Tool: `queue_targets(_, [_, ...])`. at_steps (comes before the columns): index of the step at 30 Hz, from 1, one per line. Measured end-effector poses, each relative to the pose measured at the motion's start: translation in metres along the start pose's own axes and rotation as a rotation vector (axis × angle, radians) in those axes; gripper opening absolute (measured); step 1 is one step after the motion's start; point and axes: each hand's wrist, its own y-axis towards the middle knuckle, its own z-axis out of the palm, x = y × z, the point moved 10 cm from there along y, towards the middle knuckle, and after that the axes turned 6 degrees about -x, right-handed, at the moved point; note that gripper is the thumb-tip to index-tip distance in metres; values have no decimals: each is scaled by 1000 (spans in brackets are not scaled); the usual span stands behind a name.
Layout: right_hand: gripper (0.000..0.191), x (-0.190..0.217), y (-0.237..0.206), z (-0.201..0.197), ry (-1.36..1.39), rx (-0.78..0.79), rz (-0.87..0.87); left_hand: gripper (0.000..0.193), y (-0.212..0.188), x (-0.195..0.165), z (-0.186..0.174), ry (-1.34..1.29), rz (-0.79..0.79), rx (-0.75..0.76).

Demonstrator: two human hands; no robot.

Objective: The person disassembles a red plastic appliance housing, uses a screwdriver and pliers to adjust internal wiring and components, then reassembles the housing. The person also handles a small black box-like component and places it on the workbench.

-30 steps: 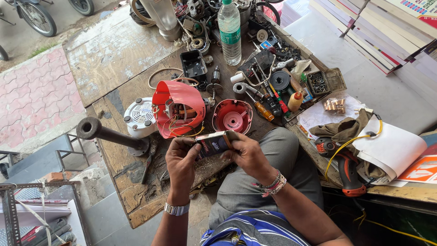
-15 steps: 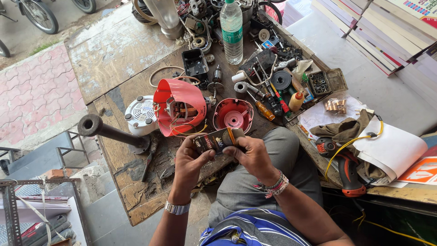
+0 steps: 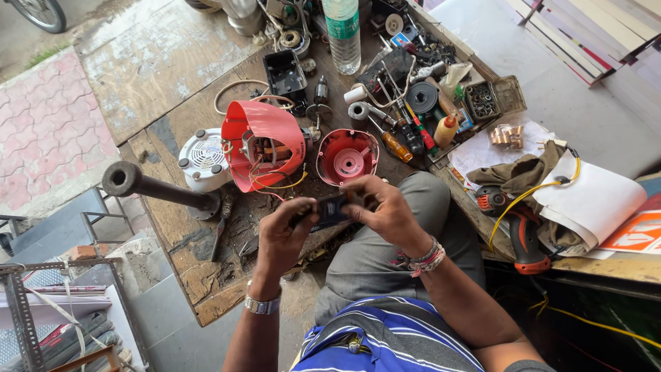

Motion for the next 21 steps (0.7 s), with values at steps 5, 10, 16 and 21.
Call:
queue_targets(5, [18, -5, -4, 7, -18, -2, -5, 48, 1, 16, 0, -288, -224, -32])
queue_targets(10, [11, -25, -1, -3, 213, -225, 94, 14, -2, 40, 31, -474, -340, -42])
queue_targets(16, [20, -47, 4, -2, 239, -71, 355, 17, 11, 56, 44, -645, -446, -5])
queue_targets(21, [15, -49, 10, -8, 171, -140, 263, 21, 22, 56, 55, -757, -496, -36])
